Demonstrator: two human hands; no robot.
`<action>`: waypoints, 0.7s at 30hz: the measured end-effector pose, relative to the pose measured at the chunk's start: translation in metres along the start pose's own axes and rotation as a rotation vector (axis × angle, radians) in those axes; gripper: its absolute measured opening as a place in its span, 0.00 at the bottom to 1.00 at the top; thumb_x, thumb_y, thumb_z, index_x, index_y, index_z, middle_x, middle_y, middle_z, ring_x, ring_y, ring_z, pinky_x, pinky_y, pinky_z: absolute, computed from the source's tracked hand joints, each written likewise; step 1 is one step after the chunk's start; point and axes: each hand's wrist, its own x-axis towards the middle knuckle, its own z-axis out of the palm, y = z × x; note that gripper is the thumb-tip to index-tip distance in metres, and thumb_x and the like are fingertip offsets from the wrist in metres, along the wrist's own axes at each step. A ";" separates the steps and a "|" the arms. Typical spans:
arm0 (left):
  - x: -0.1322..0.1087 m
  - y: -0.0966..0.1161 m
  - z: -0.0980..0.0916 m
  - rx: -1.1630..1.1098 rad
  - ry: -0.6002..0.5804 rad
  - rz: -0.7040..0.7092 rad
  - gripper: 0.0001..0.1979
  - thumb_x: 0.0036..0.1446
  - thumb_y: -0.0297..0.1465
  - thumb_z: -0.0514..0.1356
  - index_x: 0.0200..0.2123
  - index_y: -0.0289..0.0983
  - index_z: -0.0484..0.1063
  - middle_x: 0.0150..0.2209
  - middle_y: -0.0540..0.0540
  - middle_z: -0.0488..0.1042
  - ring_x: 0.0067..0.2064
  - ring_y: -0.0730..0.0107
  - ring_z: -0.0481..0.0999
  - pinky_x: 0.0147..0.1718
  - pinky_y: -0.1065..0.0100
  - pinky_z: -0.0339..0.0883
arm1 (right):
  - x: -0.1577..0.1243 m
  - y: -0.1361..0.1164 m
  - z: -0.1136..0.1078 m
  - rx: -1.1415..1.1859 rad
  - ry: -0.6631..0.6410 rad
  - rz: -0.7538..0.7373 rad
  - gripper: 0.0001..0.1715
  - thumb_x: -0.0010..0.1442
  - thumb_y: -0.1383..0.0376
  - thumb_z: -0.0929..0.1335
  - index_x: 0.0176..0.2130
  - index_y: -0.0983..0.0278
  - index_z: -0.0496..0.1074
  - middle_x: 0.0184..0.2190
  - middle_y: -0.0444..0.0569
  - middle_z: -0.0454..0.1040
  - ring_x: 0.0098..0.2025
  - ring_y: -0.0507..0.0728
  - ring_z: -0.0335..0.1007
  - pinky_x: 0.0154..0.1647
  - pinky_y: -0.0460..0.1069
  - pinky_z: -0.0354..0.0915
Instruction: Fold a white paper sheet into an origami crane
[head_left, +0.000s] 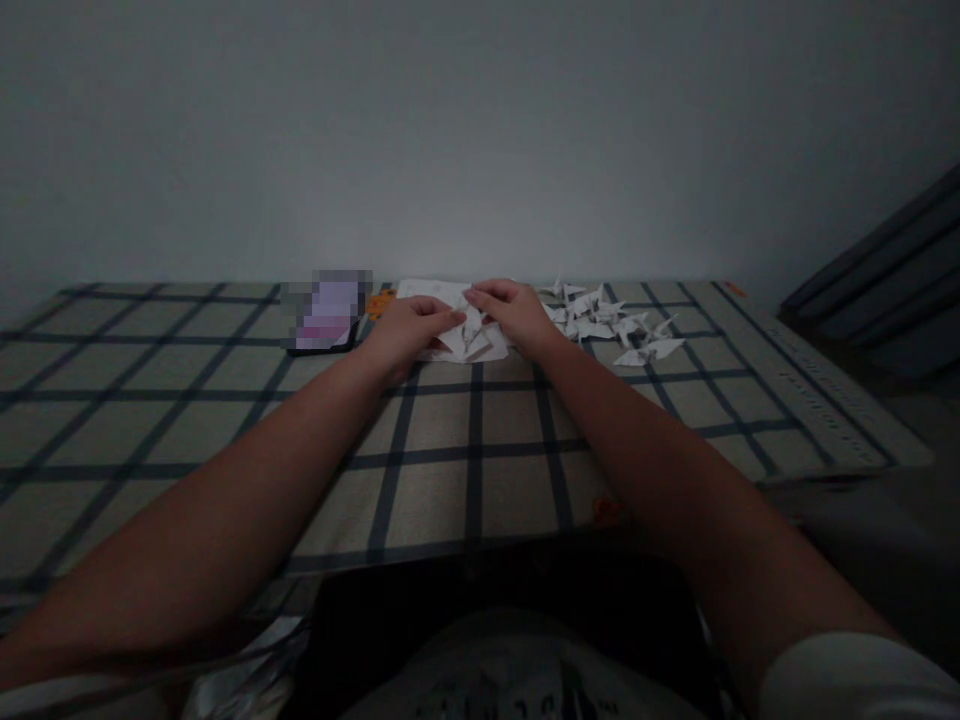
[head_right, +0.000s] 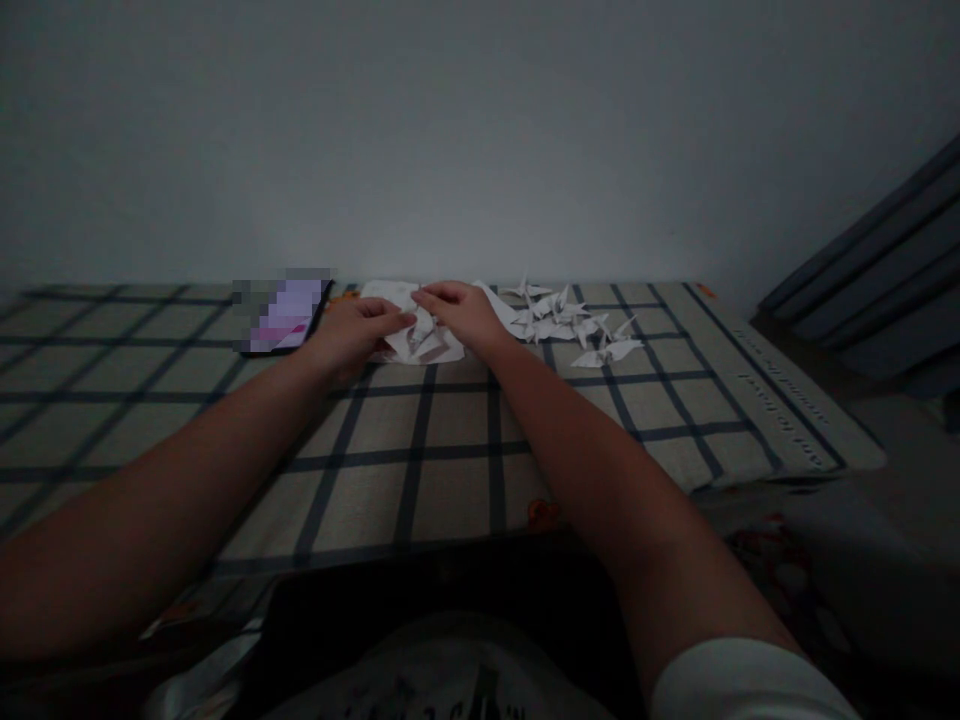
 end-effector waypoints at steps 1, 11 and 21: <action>0.000 0.001 0.000 0.006 0.000 -0.005 0.17 0.41 0.39 0.76 0.26 0.37 0.74 0.24 0.48 0.76 0.24 0.70 0.73 0.26 0.67 0.71 | 0.000 0.001 0.000 -0.007 0.006 0.003 0.15 0.56 0.55 0.76 0.36 0.64 0.80 0.32 0.45 0.78 0.34 0.51 0.69 0.36 0.47 0.67; -0.004 -0.001 0.002 -0.010 -0.055 0.047 0.18 0.46 0.45 0.74 0.32 0.37 0.80 0.29 0.47 0.79 0.27 0.70 0.75 0.25 0.70 0.71 | -0.001 -0.001 -0.001 0.004 -0.001 -0.027 0.14 0.58 0.55 0.75 0.33 0.63 0.77 0.29 0.44 0.76 0.33 0.52 0.69 0.35 0.47 0.67; -0.004 -0.001 -0.001 0.131 -0.062 0.152 0.21 0.48 0.49 0.72 0.31 0.36 0.83 0.27 0.44 0.80 0.26 0.68 0.74 0.24 0.69 0.67 | 0.000 0.001 0.001 0.069 -0.006 0.012 0.13 0.59 0.56 0.73 0.32 0.63 0.73 0.28 0.41 0.72 0.33 0.51 0.69 0.36 0.47 0.68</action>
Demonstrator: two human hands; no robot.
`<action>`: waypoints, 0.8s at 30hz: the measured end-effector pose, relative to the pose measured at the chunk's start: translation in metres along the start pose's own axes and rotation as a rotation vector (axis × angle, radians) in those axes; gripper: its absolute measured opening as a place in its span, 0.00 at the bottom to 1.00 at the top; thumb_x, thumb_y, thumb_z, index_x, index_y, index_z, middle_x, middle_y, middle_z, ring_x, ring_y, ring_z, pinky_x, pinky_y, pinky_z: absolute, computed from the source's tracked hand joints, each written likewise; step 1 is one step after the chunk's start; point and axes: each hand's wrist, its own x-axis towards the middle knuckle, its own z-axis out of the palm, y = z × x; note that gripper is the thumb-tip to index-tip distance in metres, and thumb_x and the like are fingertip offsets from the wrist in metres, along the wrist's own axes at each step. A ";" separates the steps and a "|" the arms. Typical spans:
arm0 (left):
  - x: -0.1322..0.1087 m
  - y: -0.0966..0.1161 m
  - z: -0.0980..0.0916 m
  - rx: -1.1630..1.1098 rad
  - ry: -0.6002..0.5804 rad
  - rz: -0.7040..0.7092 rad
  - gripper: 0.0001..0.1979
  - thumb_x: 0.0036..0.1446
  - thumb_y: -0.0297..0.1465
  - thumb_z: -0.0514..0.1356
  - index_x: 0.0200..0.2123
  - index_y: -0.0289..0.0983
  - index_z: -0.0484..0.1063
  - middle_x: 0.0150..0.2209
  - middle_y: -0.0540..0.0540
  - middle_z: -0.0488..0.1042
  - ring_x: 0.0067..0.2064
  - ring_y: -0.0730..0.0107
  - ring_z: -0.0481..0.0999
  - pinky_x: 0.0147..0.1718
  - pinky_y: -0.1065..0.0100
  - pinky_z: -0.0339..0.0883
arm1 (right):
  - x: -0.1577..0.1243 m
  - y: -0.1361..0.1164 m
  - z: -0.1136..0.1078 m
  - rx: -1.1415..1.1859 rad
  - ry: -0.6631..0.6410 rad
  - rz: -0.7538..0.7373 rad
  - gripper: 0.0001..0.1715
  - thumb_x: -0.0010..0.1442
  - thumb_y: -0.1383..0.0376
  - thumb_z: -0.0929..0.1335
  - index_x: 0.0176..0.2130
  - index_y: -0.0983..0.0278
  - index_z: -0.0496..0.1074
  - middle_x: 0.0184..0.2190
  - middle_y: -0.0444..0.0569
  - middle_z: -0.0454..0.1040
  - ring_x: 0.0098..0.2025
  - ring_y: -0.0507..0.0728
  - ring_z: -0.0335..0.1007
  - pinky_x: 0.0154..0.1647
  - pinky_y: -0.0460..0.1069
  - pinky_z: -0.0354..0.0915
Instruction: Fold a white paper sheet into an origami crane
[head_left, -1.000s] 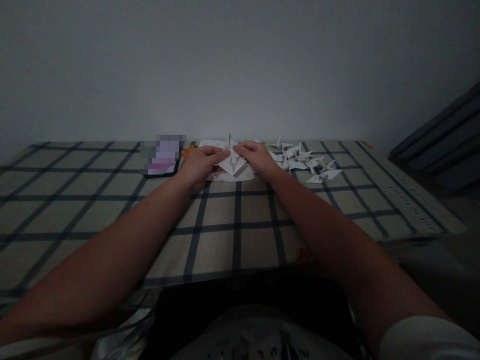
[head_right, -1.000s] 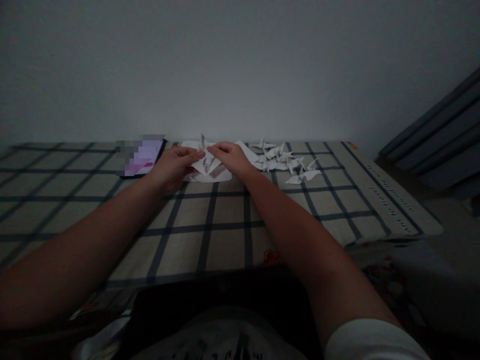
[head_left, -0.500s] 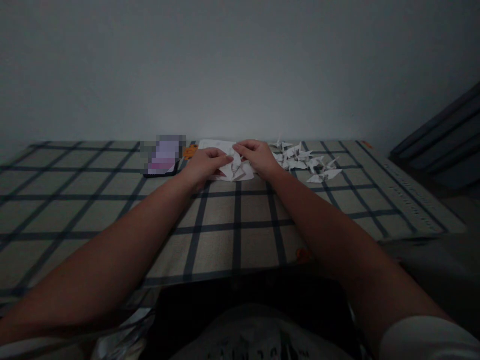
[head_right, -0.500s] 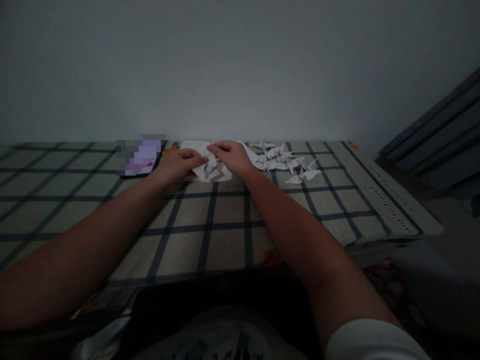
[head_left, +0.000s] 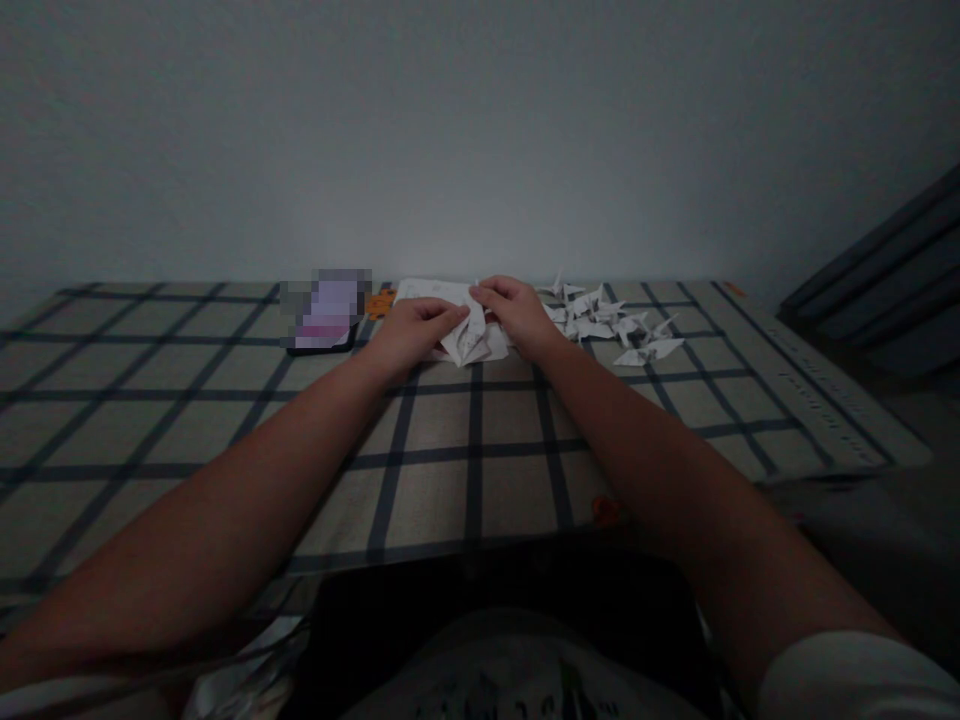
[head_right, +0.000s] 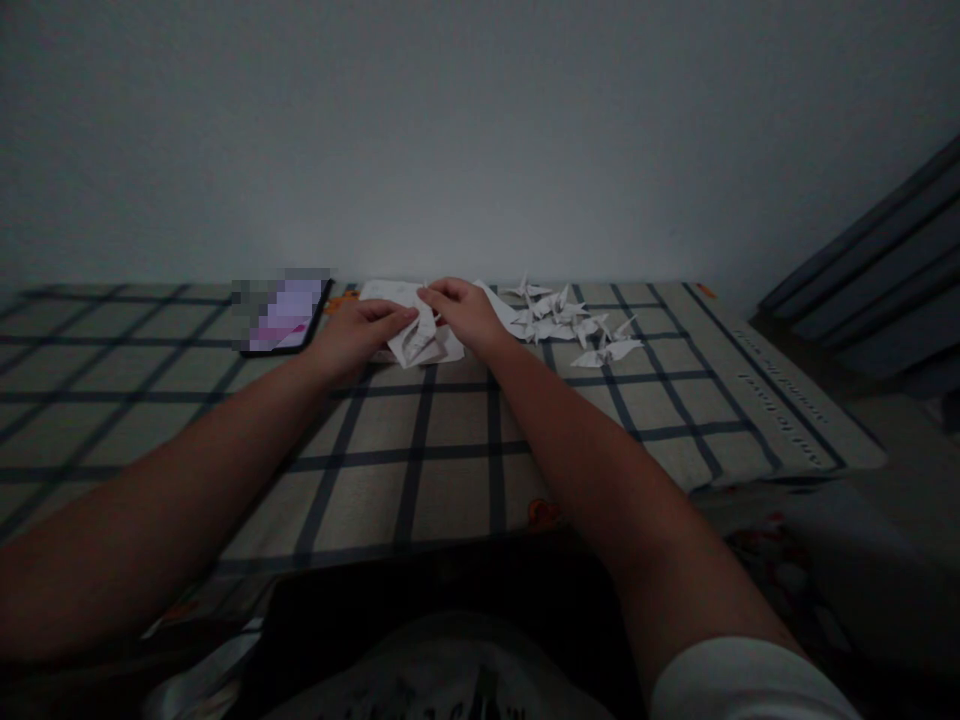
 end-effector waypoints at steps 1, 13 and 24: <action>0.000 0.000 0.000 0.013 0.000 0.003 0.21 0.47 0.49 0.72 0.31 0.36 0.83 0.27 0.44 0.80 0.26 0.68 0.74 0.24 0.69 0.67 | 0.000 0.001 0.000 0.006 0.005 -0.001 0.12 0.59 0.57 0.73 0.31 0.63 0.72 0.27 0.41 0.72 0.33 0.51 0.68 0.36 0.46 0.67; 0.004 -0.008 -0.003 0.142 0.009 0.003 0.23 0.50 0.50 0.70 0.33 0.34 0.84 0.27 0.43 0.80 0.26 0.69 0.74 0.24 0.70 0.65 | 0.001 0.002 0.000 0.050 0.017 0.004 0.11 0.57 0.58 0.74 0.32 0.63 0.76 0.28 0.42 0.75 0.32 0.50 0.69 0.35 0.46 0.68; 0.002 -0.005 -0.001 0.092 -0.003 -0.026 0.23 0.49 0.49 0.71 0.34 0.34 0.83 0.28 0.43 0.80 0.26 0.68 0.75 0.25 0.69 0.67 | 0.006 0.008 -0.001 0.076 0.049 0.022 0.13 0.58 0.56 0.75 0.31 0.63 0.77 0.28 0.43 0.77 0.31 0.50 0.71 0.36 0.46 0.69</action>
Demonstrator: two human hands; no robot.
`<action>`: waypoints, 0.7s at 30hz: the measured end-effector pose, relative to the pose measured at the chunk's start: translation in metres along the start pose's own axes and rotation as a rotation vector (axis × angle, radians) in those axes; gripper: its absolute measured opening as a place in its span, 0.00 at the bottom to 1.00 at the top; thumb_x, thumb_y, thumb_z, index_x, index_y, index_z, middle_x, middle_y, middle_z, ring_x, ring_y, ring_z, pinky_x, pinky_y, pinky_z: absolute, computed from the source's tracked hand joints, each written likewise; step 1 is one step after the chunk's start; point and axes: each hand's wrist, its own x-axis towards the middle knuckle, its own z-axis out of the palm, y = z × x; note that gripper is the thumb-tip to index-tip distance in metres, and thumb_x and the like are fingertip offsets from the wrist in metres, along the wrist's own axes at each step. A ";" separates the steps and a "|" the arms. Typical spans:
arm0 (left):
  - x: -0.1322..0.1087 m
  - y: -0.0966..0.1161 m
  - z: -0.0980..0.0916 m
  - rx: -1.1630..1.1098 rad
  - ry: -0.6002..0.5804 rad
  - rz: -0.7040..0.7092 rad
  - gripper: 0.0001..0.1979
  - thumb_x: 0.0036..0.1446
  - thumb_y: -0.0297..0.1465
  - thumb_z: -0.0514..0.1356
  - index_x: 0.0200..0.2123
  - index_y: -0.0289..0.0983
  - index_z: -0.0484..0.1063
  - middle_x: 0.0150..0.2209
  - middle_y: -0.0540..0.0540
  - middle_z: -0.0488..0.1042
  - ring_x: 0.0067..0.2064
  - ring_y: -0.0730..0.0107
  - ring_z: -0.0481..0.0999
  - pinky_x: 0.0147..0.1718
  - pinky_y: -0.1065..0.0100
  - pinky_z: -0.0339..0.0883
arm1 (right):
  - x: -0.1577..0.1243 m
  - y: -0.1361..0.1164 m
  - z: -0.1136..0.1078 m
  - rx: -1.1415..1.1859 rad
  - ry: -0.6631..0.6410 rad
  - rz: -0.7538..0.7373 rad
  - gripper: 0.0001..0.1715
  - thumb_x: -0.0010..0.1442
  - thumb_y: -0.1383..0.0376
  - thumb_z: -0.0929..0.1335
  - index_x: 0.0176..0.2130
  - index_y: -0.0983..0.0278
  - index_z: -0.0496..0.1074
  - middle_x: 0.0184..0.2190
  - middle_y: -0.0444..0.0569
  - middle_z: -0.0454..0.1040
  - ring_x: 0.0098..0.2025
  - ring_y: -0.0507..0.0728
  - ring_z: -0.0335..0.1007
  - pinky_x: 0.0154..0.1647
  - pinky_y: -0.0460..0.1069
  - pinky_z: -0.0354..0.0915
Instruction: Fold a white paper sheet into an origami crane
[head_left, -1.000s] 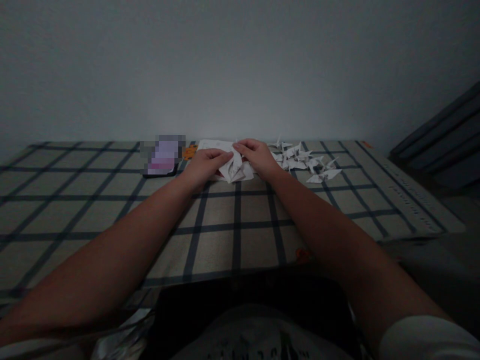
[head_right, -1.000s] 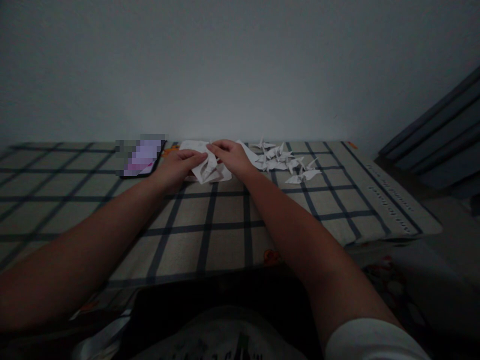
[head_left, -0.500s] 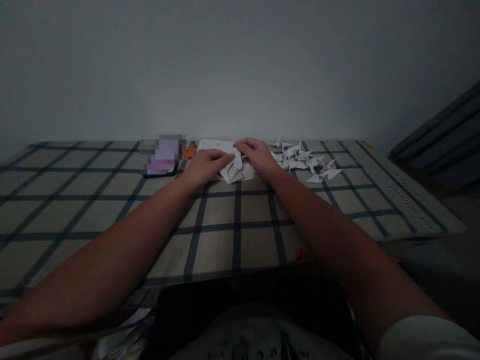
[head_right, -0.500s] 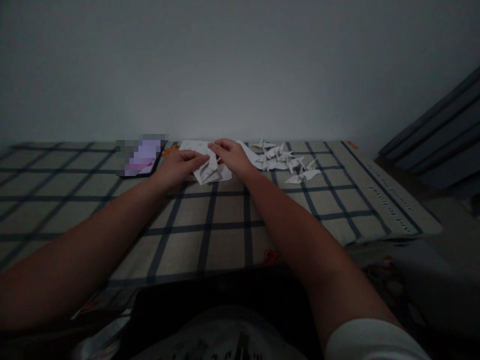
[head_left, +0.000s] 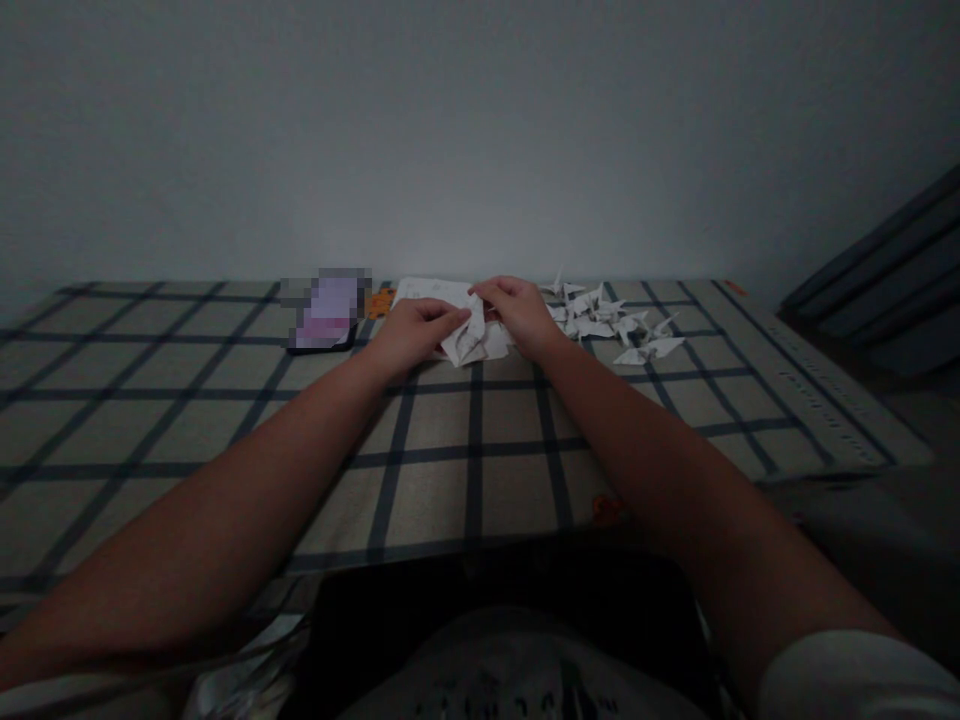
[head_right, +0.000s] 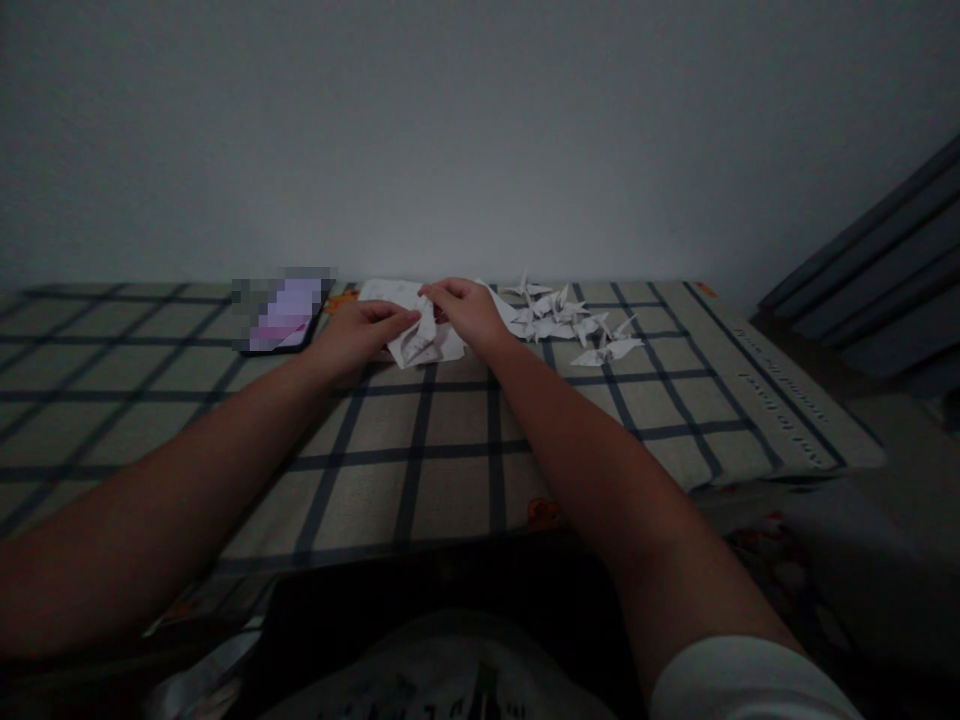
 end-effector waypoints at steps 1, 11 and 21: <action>0.000 0.000 0.000 -0.001 0.011 0.014 0.22 0.49 0.49 0.71 0.33 0.34 0.83 0.28 0.44 0.80 0.26 0.68 0.74 0.25 0.69 0.67 | 0.000 -0.001 0.000 0.012 -0.007 0.004 0.13 0.58 0.56 0.75 0.32 0.63 0.78 0.29 0.44 0.77 0.32 0.50 0.71 0.36 0.46 0.69; 0.000 0.000 0.000 -0.006 0.024 0.057 0.21 0.50 0.48 0.70 0.32 0.34 0.84 0.28 0.44 0.80 0.28 0.69 0.73 0.26 0.70 0.65 | 0.001 -0.003 -0.001 0.017 -0.026 0.002 0.05 0.58 0.62 0.73 0.36 0.62 0.77 0.32 0.43 0.77 0.33 0.50 0.71 0.36 0.46 0.69; 0.003 -0.003 -0.003 0.038 0.021 0.090 0.21 0.51 0.48 0.69 0.33 0.35 0.83 0.28 0.44 0.80 0.28 0.69 0.73 0.28 0.68 0.64 | -0.002 -0.004 0.002 0.053 -0.037 -0.021 0.08 0.61 0.60 0.72 0.34 0.62 0.74 0.30 0.42 0.75 0.32 0.49 0.70 0.35 0.45 0.68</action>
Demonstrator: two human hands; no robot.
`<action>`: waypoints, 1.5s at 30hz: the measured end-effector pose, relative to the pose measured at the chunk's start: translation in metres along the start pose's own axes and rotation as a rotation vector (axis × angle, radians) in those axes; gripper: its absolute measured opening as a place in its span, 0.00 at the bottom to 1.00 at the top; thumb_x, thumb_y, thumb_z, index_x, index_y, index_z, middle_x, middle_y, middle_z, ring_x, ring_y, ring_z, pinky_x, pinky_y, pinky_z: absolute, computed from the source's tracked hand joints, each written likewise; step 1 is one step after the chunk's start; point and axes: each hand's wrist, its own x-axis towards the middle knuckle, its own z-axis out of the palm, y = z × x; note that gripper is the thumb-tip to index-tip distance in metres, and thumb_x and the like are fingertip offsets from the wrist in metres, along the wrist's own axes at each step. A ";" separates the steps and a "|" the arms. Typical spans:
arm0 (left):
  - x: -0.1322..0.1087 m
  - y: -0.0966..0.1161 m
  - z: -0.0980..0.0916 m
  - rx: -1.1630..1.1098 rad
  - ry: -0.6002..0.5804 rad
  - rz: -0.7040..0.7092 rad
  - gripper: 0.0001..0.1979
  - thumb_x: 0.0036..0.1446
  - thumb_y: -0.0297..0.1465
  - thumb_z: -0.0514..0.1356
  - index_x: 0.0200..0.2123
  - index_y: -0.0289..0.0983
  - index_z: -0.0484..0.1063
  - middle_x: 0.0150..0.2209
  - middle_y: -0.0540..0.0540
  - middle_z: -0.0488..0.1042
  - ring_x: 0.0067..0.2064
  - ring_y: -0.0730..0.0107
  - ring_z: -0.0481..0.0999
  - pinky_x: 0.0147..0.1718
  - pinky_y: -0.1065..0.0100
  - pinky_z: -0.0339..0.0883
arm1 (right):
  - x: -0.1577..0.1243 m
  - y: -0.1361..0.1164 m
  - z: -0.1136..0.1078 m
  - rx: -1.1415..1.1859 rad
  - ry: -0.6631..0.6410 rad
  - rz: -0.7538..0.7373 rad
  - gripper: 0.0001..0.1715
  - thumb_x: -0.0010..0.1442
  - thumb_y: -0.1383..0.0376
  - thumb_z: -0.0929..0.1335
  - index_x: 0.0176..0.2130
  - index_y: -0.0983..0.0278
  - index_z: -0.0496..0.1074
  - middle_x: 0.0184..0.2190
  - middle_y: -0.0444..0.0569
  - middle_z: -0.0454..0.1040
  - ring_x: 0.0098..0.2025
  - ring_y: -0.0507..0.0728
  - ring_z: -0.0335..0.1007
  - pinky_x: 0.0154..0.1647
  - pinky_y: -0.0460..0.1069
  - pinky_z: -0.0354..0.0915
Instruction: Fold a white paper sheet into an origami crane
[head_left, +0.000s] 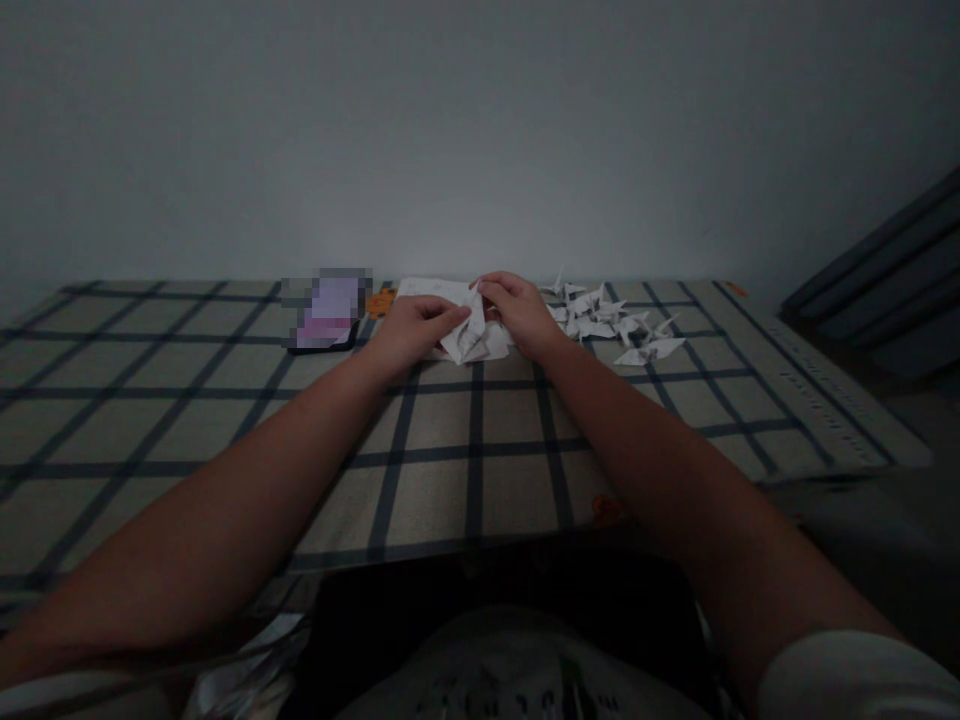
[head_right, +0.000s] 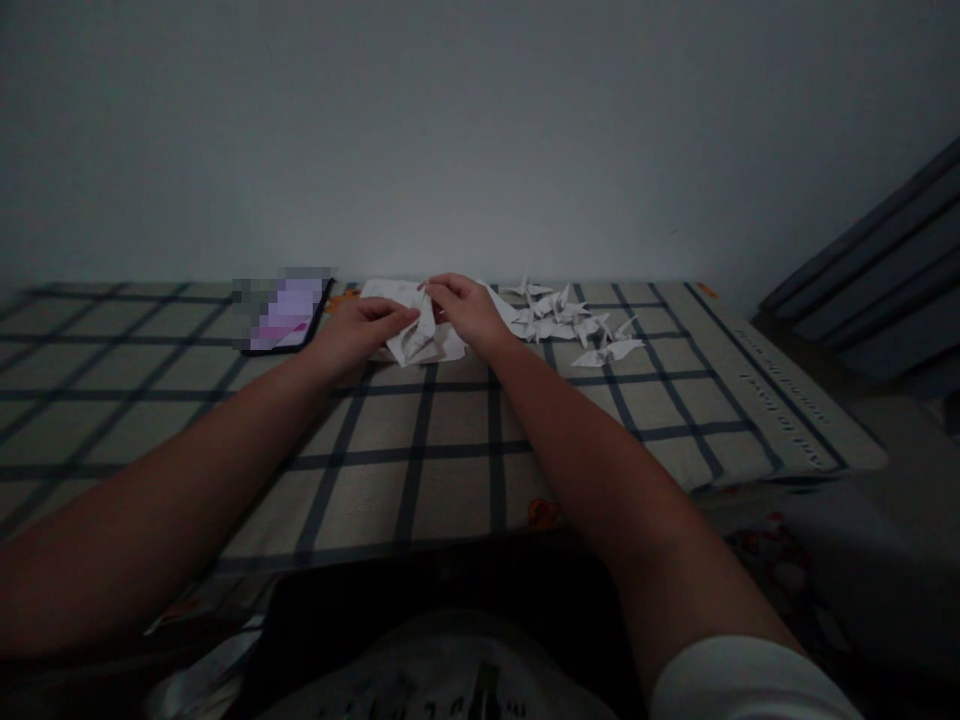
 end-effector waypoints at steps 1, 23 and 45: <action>0.001 -0.001 0.000 0.002 0.006 0.007 0.20 0.51 0.48 0.69 0.33 0.35 0.83 0.28 0.44 0.80 0.28 0.69 0.73 0.28 0.68 0.64 | 0.000 -0.001 0.000 0.004 -0.001 0.010 0.09 0.62 0.58 0.72 0.35 0.62 0.75 0.31 0.42 0.75 0.32 0.49 0.70 0.35 0.45 0.68; -0.003 0.007 0.002 -0.004 0.018 -0.010 0.22 0.53 0.50 0.68 0.34 0.35 0.83 0.29 0.45 0.80 0.27 0.70 0.74 0.26 0.70 0.68 | -0.004 -0.006 -0.001 -0.153 0.001 -0.018 0.25 0.61 0.44 0.72 0.30 0.62 0.71 0.26 0.42 0.70 0.30 0.50 0.66 0.33 0.45 0.66; 0.000 0.007 0.003 -0.169 0.151 -0.028 0.20 0.52 0.45 0.69 0.39 0.34 0.81 0.36 0.44 0.82 0.33 0.68 0.78 0.32 0.68 0.75 | -0.005 -0.002 0.003 -0.066 -0.054 0.012 0.17 0.53 0.55 0.77 0.34 0.61 0.71 0.29 0.40 0.73 0.32 0.50 0.70 0.34 0.45 0.68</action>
